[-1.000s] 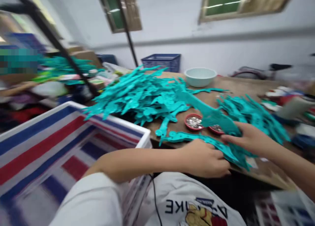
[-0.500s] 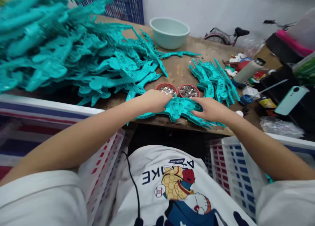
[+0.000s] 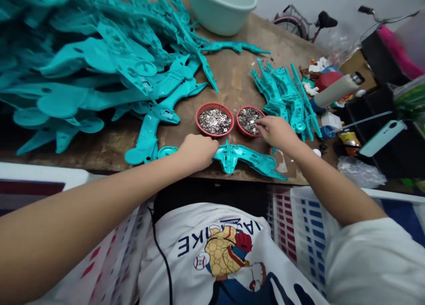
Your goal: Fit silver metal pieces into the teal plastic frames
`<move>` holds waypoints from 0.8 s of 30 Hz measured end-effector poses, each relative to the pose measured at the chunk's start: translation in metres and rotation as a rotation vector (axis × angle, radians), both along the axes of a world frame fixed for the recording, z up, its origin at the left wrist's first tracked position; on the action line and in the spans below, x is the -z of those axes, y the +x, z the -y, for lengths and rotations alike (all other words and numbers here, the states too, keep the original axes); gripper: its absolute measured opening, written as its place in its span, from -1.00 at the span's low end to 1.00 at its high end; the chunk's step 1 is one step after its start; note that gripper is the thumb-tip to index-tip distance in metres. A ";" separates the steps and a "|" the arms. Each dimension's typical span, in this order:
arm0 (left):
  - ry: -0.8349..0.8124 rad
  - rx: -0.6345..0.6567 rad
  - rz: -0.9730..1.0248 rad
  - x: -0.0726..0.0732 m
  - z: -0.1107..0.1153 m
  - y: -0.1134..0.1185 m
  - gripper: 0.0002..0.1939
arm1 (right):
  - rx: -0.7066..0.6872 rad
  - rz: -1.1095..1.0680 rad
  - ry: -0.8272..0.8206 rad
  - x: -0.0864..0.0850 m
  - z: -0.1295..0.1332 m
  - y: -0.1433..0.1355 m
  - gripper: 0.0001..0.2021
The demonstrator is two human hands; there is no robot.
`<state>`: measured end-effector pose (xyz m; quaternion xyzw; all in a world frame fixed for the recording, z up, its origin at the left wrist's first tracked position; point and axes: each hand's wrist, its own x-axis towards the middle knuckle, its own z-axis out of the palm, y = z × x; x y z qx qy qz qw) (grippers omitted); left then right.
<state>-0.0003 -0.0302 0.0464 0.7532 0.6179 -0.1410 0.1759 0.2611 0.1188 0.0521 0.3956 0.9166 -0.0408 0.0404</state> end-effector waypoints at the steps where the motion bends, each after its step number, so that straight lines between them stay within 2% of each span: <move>1: -0.010 0.000 -0.002 -0.001 -0.001 -0.001 -0.62 | 0.033 0.005 0.017 0.004 -0.014 -0.004 -0.65; 5: -0.049 -0.003 -0.019 -0.006 -0.001 -0.002 -0.58 | 0.104 0.063 0.001 0.025 -0.053 -0.017 -0.72; 10: -0.057 0.017 0.022 -0.011 -0.005 -0.005 -0.43 | 0.113 0.042 -0.010 0.042 -0.059 -0.016 -0.82; 18: -0.087 0.037 0.010 -0.004 -0.014 -0.014 -0.49 | 0.093 -0.017 0.014 0.047 -0.057 -0.014 -0.81; 24: -0.058 0.030 0.013 -0.002 -0.009 -0.010 -0.53 | 0.068 0.025 0.024 0.038 -0.057 -0.015 -0.78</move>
